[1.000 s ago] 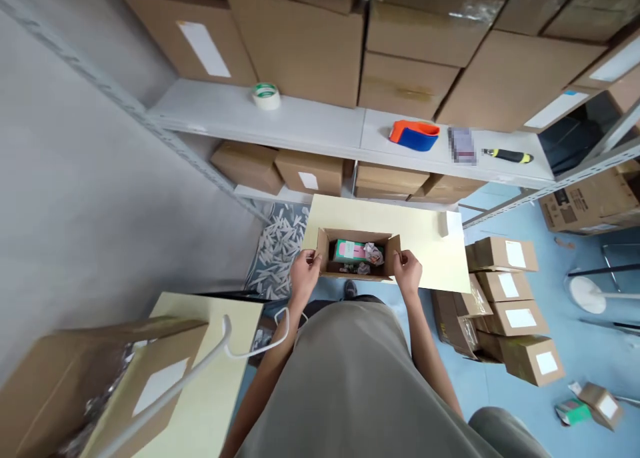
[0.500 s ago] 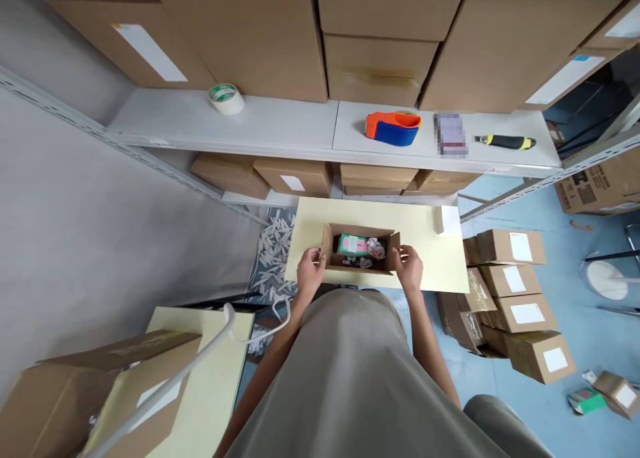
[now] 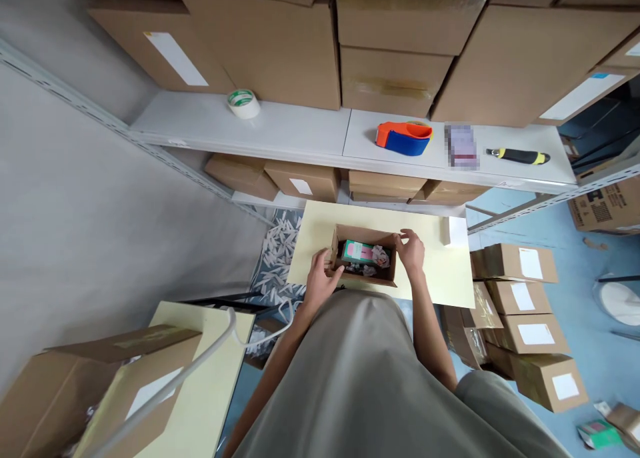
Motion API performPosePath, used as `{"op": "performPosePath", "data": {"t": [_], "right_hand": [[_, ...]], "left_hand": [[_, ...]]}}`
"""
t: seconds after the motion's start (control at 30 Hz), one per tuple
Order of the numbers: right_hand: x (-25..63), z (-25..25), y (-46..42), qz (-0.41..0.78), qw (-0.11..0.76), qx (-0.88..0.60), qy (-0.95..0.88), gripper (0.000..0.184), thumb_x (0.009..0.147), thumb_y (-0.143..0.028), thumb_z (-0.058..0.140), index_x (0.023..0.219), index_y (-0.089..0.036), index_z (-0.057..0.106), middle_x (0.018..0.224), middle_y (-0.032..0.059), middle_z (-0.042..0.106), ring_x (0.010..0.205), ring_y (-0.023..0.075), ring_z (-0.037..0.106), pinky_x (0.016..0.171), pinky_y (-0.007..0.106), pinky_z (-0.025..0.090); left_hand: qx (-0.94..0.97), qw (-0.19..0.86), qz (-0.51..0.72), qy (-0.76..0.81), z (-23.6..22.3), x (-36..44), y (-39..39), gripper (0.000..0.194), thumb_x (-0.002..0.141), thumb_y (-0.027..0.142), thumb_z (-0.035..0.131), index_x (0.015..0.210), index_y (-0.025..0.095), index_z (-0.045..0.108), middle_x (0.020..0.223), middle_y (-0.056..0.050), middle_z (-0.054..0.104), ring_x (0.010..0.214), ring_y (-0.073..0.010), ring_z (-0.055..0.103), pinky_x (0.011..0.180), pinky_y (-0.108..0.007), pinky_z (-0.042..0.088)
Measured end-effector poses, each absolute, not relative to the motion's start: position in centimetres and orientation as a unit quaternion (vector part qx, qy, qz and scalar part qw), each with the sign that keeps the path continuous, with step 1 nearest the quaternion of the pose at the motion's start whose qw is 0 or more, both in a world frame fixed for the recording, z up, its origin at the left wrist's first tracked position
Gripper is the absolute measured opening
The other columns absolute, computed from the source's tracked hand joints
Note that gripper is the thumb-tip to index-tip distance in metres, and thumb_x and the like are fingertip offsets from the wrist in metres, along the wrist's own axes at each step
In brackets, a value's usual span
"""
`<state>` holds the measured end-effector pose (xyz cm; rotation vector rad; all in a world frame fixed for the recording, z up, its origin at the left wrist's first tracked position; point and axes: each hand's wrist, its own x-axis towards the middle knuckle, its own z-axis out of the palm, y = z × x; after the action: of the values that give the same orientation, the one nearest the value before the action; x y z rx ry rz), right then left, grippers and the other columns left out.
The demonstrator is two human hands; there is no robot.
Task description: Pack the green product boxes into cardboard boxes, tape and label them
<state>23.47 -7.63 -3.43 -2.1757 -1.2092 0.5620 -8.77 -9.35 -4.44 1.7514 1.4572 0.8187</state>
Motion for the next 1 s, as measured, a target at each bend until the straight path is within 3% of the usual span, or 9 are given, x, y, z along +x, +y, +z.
{"op": "performPosePath", "data": {"t": [0.1,0.27,0.4,0.53,0.6,0.7,0.87,1.0], "right_hand": [[22.6,-3.3,-7.7,0.254,0.277,-0.803,-0.463,0.051,0.104,-0.064,0.052,0.12,-0.02,0.073,0.119,0.0172,0.081,0.107,0.034,0.076,0.092,0.043,0.055],[21.8,-3.1,-8.8,0.314,0.273,-0.79,-0.45,0.05,0.106,-0.066,0.047,0.119,-0.024,0.07,0.123,0.0141,0.082,0.096,0.0305,0.079,0.089,0.042,0.057],[22.6,-3.5,-10.2,0.365,0.297,-0.749,-0.467,0.044,0.1,-0.062,0.057,0.117,-0.024,0.071,0.128,0.0134,0.08,0.093,0.0271,0.078,0.086,0.041,0.06],[22.8,-4.6,-11.9,0.352,0.317,-0.724,-0.502,0.025,0.09,-0.043,0.069,0.106,-0.024,0.074,0.146,0.014,0.071,0.107,0.0281,0.073,0.093,0.046,0.062],[22.5,-5.1,-12.4,0.309,0.299,-0.741,-0.516,0.018,0.089,-0.035,0.069,0.103,-0.025,0.076,0.147,0.0127,0.071,0.117,0.0317,0.068,0.1,0.052,0.061],[21.9,-5.5,-12.5,0.268,0.283,-0.757,-0.525,0.015,0.091,-0.031,0.069,0.102,-0.027,0.079,0.148,0.0117,0.07,0.129,0.0351,0.061,0.108,0.057,0.057],[22.6,-5.4,-12.5,0.326,0.327,-0.733,-0.499,0.038,0.104,-0.054,0.058,0.105,-0.025,0.082,0.148,0.0138,0.069,0.126,0.033,0.066,0.102,0.053,0.061],[23.5,-5.6,-12.8,0.347,0.337,-0.714,-0.506,0.037,0.097,-0.059,0.068,0.104,-0.025,0.081,0.149,0.0129,0.07,0.128,0.0332,0.068,0.103,0.052,0.061]], "left_hand": [[0.713,0.362,0.281,0.531,-4.1,-8.6,-9.1,0.075,0.102,0.054,0.069,0.168,0.026,0.046,0.168,-0.017,0.054,0.137,-0.0323,0.068,0.113,-0.048,0.059],[0.775,0.37,0.176,0.48,-3.9,-8.2,-8.4,0.075,0.099,0.056,0.073,0.165,0.026,0.055,0.164,-0.013,0.062,0.148,-0.0372,0.057,0.124,-0.055,0.048],[0.785,0.388,0.117,0.468,-4.0,-8.4,-8.0,0.102,0.078,0.062,0.093,0.167,0.029,0.053,0.162,-0.013,0.063,0.151,-0.0419,0.054,0.123,-0.056,0.048],[0.766,0.411,0.136,0.474,-4.3,-9.2,-7.5,0.117,0.061,0.06,0.104,0.164,0.032,0.055,0.155,-0.014,0.066,0.144,-0.0437,0.06,0.115,-0.054,0.055],[0.756,0.42,0.153,0.479,-4.2,-9.5,-7.2,0.111,0.06,0.057,0.105,0.157,0.03,0.06,0.148,-0.015,0.069,0.138,-0.0427,0.065,0.112,-0.052,0.057],[0.743,0.407,0.188,0.497,-3.7,-9.4,-6.5,0.081,0.071,0.053,0.101,0.141,0.028,0.069,0.135,-0.013,0.073,0.125,-0.037,0.071,0.11,-0.049,0.058],[0.741,0.328,0.238,0.535,-3.8,-7.9,-4.6,0.048,0.085,0.039,0.093,0.126,0.027,0.071,0.126,-0.01,0.071,0.126,-0.0335,0.069,0.111,-0.046,0.057],[0.715,0.322,0.247,0.57,-5.8,-7.1,-3.2,0.029,0.091,0.022,0.081,0.118,0.026,0.071,0.123,-0.011,0.071,0.119,-0.032,0.07,0.106,-0.047,0.058]]}}
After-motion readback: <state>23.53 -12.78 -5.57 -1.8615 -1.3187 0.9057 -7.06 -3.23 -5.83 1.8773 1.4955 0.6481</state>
